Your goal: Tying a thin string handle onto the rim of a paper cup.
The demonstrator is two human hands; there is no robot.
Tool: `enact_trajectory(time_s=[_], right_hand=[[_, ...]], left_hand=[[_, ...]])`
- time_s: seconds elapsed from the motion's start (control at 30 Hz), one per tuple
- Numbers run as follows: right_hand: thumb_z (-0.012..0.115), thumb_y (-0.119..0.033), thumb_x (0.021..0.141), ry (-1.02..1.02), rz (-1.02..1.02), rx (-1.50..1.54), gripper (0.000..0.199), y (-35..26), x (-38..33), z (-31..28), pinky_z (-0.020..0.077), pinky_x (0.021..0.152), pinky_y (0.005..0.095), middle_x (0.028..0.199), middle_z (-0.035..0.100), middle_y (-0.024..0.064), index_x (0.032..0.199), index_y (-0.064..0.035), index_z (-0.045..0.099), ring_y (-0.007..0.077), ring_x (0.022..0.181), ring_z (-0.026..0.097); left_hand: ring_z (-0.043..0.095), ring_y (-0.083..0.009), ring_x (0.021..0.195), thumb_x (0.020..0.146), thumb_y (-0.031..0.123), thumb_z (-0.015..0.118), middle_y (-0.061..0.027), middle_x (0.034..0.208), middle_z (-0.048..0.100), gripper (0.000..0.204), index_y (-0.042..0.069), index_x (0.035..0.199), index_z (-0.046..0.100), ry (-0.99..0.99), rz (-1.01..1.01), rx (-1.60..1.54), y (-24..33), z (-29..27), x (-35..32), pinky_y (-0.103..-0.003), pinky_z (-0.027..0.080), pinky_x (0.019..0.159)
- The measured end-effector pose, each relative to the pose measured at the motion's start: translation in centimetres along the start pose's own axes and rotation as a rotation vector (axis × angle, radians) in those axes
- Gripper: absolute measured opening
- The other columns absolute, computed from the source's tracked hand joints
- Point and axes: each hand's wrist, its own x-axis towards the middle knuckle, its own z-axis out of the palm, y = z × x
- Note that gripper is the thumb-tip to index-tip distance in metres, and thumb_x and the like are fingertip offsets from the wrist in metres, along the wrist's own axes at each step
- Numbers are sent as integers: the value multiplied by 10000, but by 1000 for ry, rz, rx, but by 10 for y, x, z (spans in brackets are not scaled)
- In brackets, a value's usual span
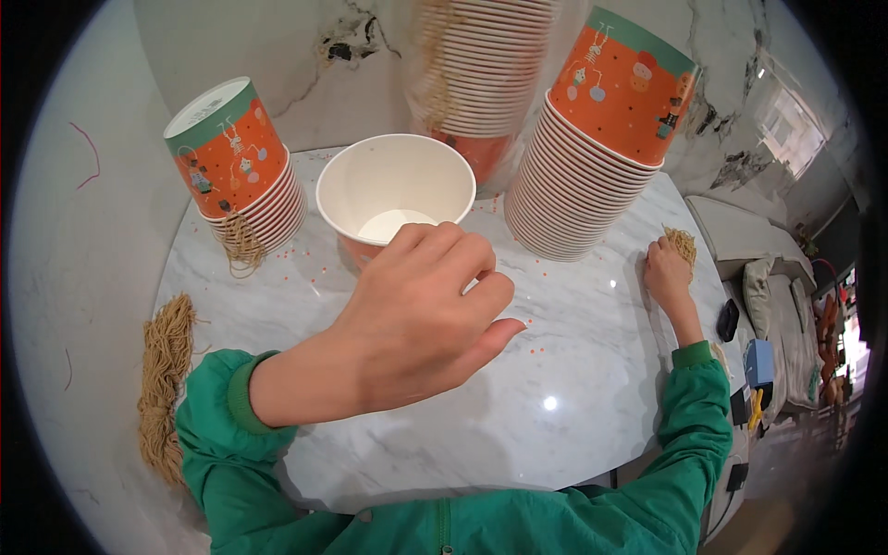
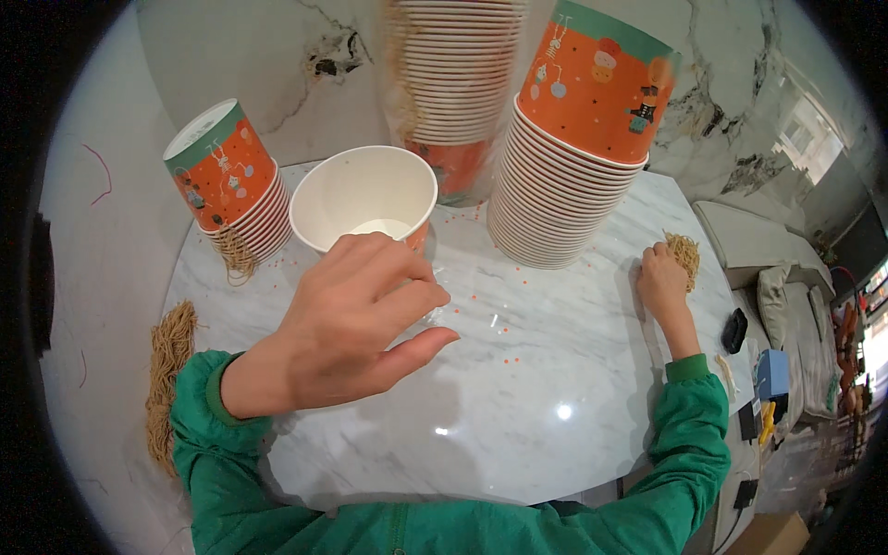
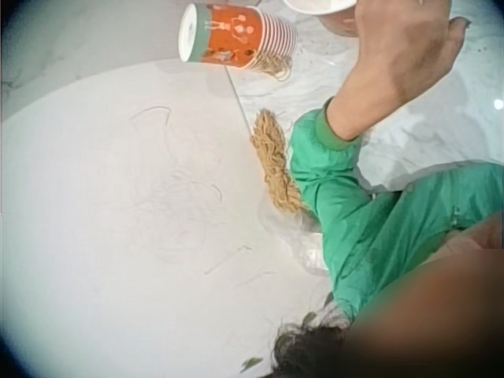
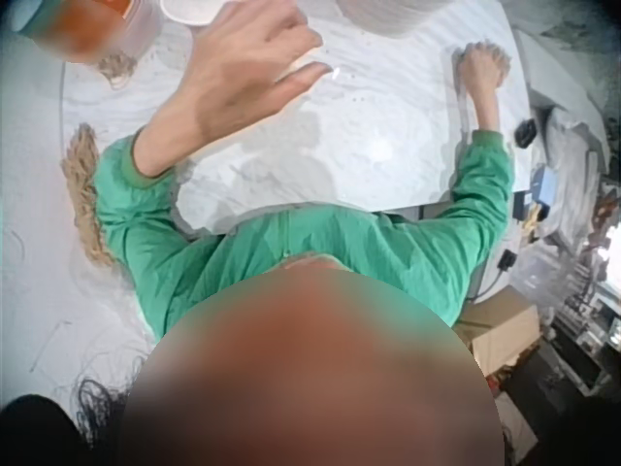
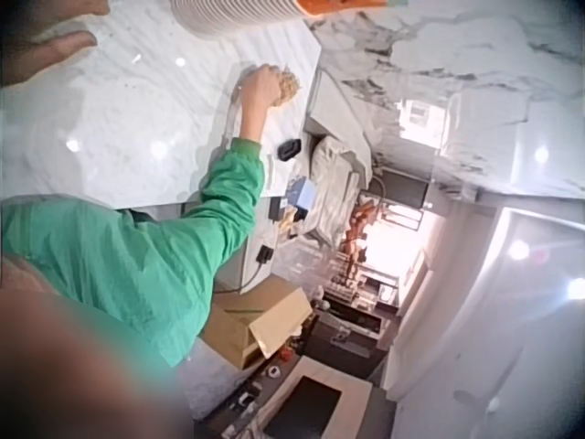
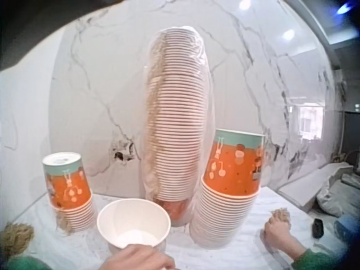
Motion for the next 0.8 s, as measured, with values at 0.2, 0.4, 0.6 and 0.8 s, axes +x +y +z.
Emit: enact_trajectory(time_s=[0.2, 0.4, 0.6, 0.8], right_hand=[[632, -48, 867, 36, 37, 820, 61, -30, -7, -31, 457, 636, 312, 944, 564, 60, 919, -26, 609, 176, 784, 567], [621, -42, 921, -105, 26, 1247, 35, -87, -19, -62, 398, 632, 218, 923, 572, -34, 955, -37, 615, 51, 778, 500], [605, -109, 983, -427, 223, 1579, 73, -135, -23, -107, 399, 627, 201, 820, 637, -18, 989, -40, 629, 42, 706, 514], [611, -44, 962, -381, 162, 1728, 322, -158, -22, -102, 420, 651, 210, 845, 615, -9, 1266, -51, 505, 55, 763, 567]], left_hand=[[630, -277, 859, 784, 137, 787, -88, 903, 627, 239, 44, 966, 664, 10, -40, -78, -7, 14, -2, -370, 477, 760], [646, -181, 757, 895, 137, 698, -83, 873, 657, 238, -10, 1072, 639, -56, -289, -477, -19, 54, -2, -318, 502, 658], [600, -132, 705, 907, 150, 659, -59, 857, 656, 294, -24, 1144, 632, -171, -523, -669, -30, 95, 5, -289, 494, 668], [609, -148, 696, 897, 153, 661, -63, 883, 664, 331, 11, 1193, 625, -148, -630, -795, -31, 130, 5, -315, 499, 667]])
